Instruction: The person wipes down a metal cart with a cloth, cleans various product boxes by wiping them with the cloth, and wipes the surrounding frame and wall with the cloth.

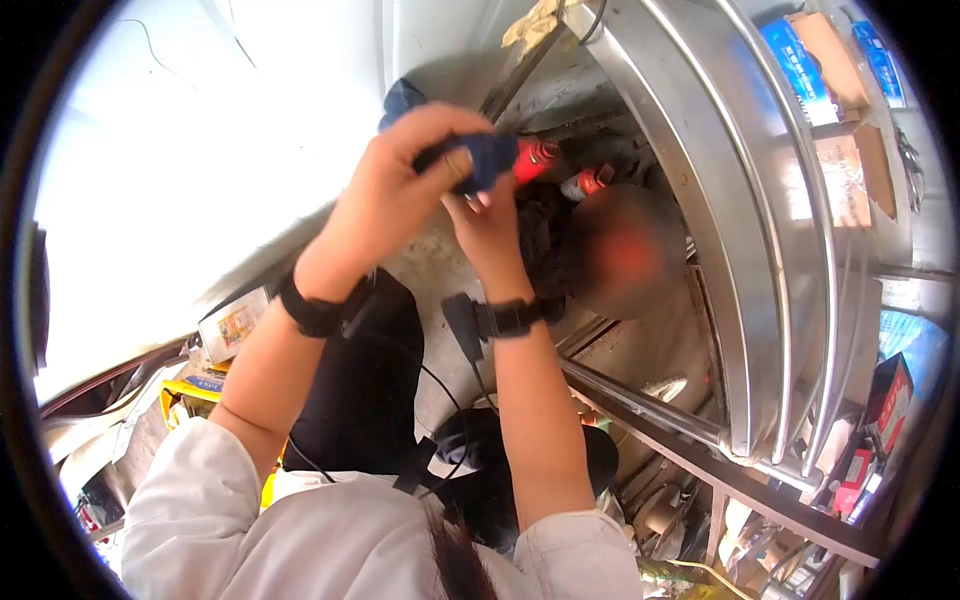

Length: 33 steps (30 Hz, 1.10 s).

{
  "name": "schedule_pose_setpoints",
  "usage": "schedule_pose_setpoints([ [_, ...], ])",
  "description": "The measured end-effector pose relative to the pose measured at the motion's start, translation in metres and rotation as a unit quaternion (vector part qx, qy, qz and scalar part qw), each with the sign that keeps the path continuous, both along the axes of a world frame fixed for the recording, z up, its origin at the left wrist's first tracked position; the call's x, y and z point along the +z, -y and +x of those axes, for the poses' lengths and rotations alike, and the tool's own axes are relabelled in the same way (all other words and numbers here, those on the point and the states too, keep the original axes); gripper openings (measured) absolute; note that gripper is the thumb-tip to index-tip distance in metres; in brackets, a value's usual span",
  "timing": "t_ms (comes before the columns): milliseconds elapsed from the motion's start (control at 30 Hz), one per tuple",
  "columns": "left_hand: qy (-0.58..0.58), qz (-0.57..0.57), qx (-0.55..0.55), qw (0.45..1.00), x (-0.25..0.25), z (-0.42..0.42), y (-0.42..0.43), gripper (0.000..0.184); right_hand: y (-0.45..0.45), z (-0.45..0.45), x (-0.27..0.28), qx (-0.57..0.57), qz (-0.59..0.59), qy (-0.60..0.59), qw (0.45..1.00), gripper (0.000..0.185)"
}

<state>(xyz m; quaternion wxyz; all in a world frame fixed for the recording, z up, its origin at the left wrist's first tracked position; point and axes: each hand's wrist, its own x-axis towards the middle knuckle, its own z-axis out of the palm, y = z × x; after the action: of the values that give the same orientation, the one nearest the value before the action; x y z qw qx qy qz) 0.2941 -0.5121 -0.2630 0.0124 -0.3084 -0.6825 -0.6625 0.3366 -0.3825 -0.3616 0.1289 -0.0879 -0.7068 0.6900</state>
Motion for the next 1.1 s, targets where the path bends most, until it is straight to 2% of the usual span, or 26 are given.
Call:
schedule_pose_setpoints([
  [33, 0.045, 0.025, 0.002, 0.999, 0.006, -0.008, 0.0, 0.025, 0.0, -0.01, 0.004, 0.015, 0.019, 0.032, 0.999, 0.027],
  [133, -0.119, 0.001, 0.128, 0.985, 0.009, -0.049, 0.007, 0.021, 0.004, -0.032, 0.036, 0.012, 0.067, 0.146, 0.987, 0.018],
  [167, -0.187, -0.002, 0.175, 0.967, 0.007, -0.06, 0.01, 0.02, -0.001, -0.031, 0.028, -0.07, 0.093, 0.063, 0.991, 0.017],
  [233, -0.205, -0.081, 0.221, 0.95, 0.018, -0.068, 0.019, 0.017, -0.002, -0.026, 0.045, -0.207, 0.015, -0.054, 0.977, 0.017],
  [300, -0.208, -0.133, 0.249, 0.936, 0.027, -0.072, 0.023, 0.017, -0.018, -0.035, 0.049, -0.273, 0.172, -0.161, 0.933, 0.019],
  [333, -0.203, -0.145, 0.252, 0.935, 0.03, -0.073, 0.022, 0.017, -0.027, -0.041, 0.058, -0.288, 0.356, -0.202, 0.866, 0.022],
  [400, -0.155, -0.134, 0.244, 0.948, 0.039, -0.072, 0.014, 0.017, -0.046, -0.061, 0.069, -0.231, 0.374, -0.213, 0.872, 0.03],
  [467, -0.115, -0.073, 0.188, 0.973, 0.033, -0.077, -0.004, 0.019, -0.044, -0.071, 0.083, -0.2, 0.318, -0.198, 0.905, 0.036],
  [500, -0.095, -0.044, 0.162, 0.981, 0.028, -0.085, -0.014, 0.019, -0.035, -0.077, 0.095, -0.197, 0.252, -0.18, 0.93, 0.037],
  [533, -0.112, -0.003, 0.129, 0.985, 0.006, -0.099, -0.033, 0.022, -0.03, -0.08, 0.1, -0.193, 0.184, -0.161, 0.95, 0.038],
  [567, -0.13, 0.04, 0.097, 0.986, -0.018, -0.108, -0.051, 0.024, -0.031, -0.081, 0.095, -0.185, 0.189, -0.176, 0.948, 0.035],
  [600, -0.025, 0.039, 0.082, 0.996, -0.027, -0.103, -0.059, 0.025, -0.034, -0.084, 0.088, -0.178, 0.194, -0.194, 0.945, 0.033],
  [633, -0.034, 0.002, 0.092, 0.995, -0.033, -0.098, -0.059, 0.025, -0.033, -0.085, 0.086, -0.169, 0.199, -0.21, 0.942, 0.03],
  [667, -0.043, -0.035, 0.102, 0.993, -0.04, -0.095, -0.058, 0.025, -0.028, -0.081, 0.08, -0.148, 0.152, -0.224, 0.951, 0.033],
  [700, -0.052, -0.074, 0.111, 0.99, -0.049, -0.093, -0.055, 0.024, -0.026, -0.077, 0.073, -0.144, 0.166, -0.183, 0.958, 0.034],
  [733, -0.048, -0.065, 0.085, 0.993, -0.066, -0.093, -0.052, 0.027, -0.027, -0.071, 0.059, -0.14, 0.179, -0.14, 0.964, 0.036],
  [767, -0.015, -0.097, 0.072, 0.993, -0.084, -0.09, -0.049, 0.026, -0.028, -0.069, 0.042, -0.136, 0.192, -0.099, 0.967, 0.037],
  [833, 0.047, -0.159, 0.048, 0.985, -0.118, -0.084, -0.044, 0.025, -0.031, -0.07, -0.014, -0.127, 0.133, -0.09, 0.979, 0.037],
  [933, 0.12, -0.215, 0.026, 0.969, -0.166, -0.088, -0.044, 0.026, -0.023, -0.069, -0.065, -0.143, 0.145, -0.055, 0.977, 0.034],
  [1100, 0.168, -0.194, 0.024, 0.966, -0.241, -0.091, -0.047, 0.034, -0.026, -0.073, -0.154, -0.138, 0.148, -0.037, 0.978, 0.032],
])
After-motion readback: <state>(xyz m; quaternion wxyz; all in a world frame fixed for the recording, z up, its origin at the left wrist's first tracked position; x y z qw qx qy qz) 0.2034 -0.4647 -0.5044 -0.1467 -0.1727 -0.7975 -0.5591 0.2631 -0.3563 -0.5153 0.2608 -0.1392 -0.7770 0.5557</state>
